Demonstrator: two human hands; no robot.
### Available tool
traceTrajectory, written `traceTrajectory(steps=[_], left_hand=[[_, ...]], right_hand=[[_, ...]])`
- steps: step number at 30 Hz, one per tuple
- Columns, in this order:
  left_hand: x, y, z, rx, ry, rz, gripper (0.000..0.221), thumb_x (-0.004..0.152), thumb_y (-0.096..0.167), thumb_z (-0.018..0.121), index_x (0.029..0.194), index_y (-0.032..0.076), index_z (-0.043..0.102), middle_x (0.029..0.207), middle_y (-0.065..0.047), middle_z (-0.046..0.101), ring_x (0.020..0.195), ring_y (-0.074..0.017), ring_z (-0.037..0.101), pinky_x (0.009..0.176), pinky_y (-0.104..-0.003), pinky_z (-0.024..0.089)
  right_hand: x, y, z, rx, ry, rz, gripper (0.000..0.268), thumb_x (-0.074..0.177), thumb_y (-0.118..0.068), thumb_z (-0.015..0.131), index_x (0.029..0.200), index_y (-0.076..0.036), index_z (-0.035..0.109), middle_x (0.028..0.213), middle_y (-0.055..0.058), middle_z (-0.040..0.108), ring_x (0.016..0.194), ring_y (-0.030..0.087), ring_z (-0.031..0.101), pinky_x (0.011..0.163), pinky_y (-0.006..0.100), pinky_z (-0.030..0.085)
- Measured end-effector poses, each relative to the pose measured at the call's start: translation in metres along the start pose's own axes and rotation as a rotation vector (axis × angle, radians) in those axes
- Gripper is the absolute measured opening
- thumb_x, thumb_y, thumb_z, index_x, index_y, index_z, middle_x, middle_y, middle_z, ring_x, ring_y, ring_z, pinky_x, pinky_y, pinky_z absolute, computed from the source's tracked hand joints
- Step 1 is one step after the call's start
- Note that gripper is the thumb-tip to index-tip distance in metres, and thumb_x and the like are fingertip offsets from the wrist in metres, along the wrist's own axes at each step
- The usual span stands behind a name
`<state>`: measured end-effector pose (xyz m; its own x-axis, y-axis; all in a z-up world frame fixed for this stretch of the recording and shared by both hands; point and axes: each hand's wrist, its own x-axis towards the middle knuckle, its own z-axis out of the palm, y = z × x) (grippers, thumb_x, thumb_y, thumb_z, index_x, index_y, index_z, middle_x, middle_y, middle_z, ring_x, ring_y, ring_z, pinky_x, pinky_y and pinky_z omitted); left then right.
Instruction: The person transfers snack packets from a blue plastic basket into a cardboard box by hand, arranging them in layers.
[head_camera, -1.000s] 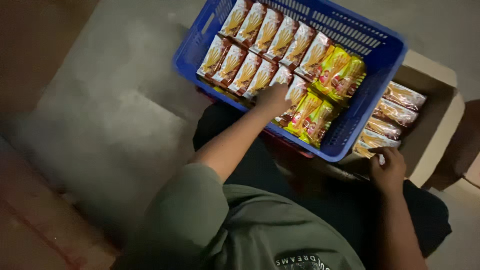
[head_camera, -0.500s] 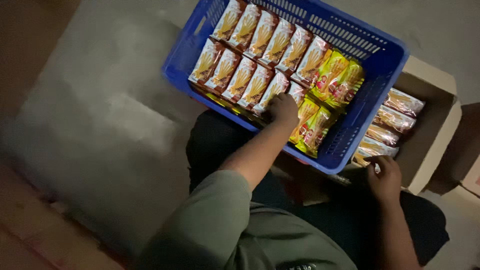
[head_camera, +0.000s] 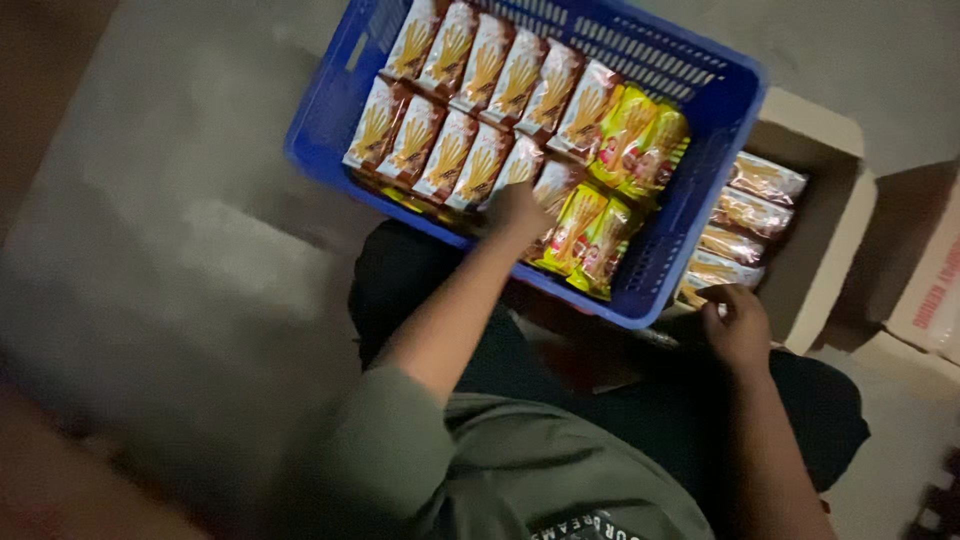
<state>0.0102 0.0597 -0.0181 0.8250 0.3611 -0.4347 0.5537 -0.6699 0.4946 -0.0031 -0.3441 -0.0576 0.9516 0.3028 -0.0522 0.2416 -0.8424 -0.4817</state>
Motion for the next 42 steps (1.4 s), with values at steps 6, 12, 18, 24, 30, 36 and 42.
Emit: traceTrajectory(steps=[6,12,18,24,30,36,42], left_hand=[[-0.03,-0.044,-0.03,-0.151,0.099,0.307,0.046,0.066,0.031,0.084,0.106,0.009,0.075,0.102,-0.016,0.07,0.106,-0.0422,0.069,0.087,-0.051,0.058],[-0.124,0.033,-0.079,-0.009,0.021,0.595,0.053,0.073,0.011,0.073,0.124,-0.004,0.069,0.115,-0.022,0.063,0.109,-0.0498,0.062,0.09,-0.058,0.056],[-0.147,0.063,-0.045,0.026,-0.152,0.883,0.055,0.071,0.013,0.075,0.125,0.001,0.069,0.112,-0.016,0.062,0.106,-0.0465,0.061,0.089,-0.053,0.055],[-0.157,0.082,-0.013,0.136,-0.239,0.991,0.053,0.07,0.016,0.074,0.122,0.005,0.071,0.109,-0.011,0.062,0.105,-0.04,0.063,0.09,-0.05,0.055],[-0.145,0.078,0.006,0.27,-0.261,1.037,0.055,0.073,0.026,0.076,0.125,0.013,0.069,0.115,-0.01,0.062,0.112,-0.0406,0.061,0.095,-0.054,0.05],[-0.143,0.087,-0.031,0.202,-0.296,0.843,0.072,0.088,0.039,0.077,0.145,0.004,0.052,0.128,-0.023,0.057,0.121,-0.0503,0.058,0.101,-0.062,0.048],[-0.098,0.044,-0.004,0.208,-0.294,0.702,0.045,0.097,0.045,0.064,0.114,0.004,0.07,0.109,-0.023,0.067,0.109,-0.0485,0.066,0.093,-0.057,0.052]], right_hand=[[0.005,-0.001,0.002,0.075,0.082,-0.047,0.02,0.088,-0.004,0.068,0.106,-0.009,0.076,0.095,0.018,0.07,0.097,0.043,0.068,0.086,0.052,0.055],[-0.008,-0.084,-0.06,0.168,0.31,-0.225,0.03,0.085,0.001,0.073,0.113,-0.009,0.075,0.103,0.015,0.069,0.1,0.041,0.066,0.087,0.049,0.054],[-0.04,-0.171,-0.12,-0.217,0.045,-0.401,0.07,0.072,-0.026,0.083,0.136,-0.012,0.059,0.136,0.012,0.06,0.118,0.042,0.056,0.088,0.052,0.045],[-0.059,-0.165,-0.124,-0.411,0.006,-0.298,0.077,0.065,-0.035,0.083,0.137,-0.022,0.057,0.134,0.002,0.055,0.102,0.034,0.057,0.076,0.042,0.049],[-0.054,-0.117,-0.092,-0.352,-0.123,-0.317,0.059,0.066,-0.035,0.086,0.117,-0.015,0.063,0.116,0.002,0.066,0.098,0.033,0.062,0.082,0.042,0.054],[-0.054,-0.103,-0.111,-0.342,-0.145,-0.079,0.044,0.08,-0.015,0.078,0.122,-0.013,0.067,0.123,0.008,0.068,0.105,0.038,0.065,0.084,0.044,0.058],[-0.029,-0.063,-0.133,-0.269,0.07,0.046,0.034,0.078,-0.014,0.08,0.109,-0.009,0.068,0.108,0.012,0.067,0.098,0.039,0.064,0.081,0.046,0.055]])
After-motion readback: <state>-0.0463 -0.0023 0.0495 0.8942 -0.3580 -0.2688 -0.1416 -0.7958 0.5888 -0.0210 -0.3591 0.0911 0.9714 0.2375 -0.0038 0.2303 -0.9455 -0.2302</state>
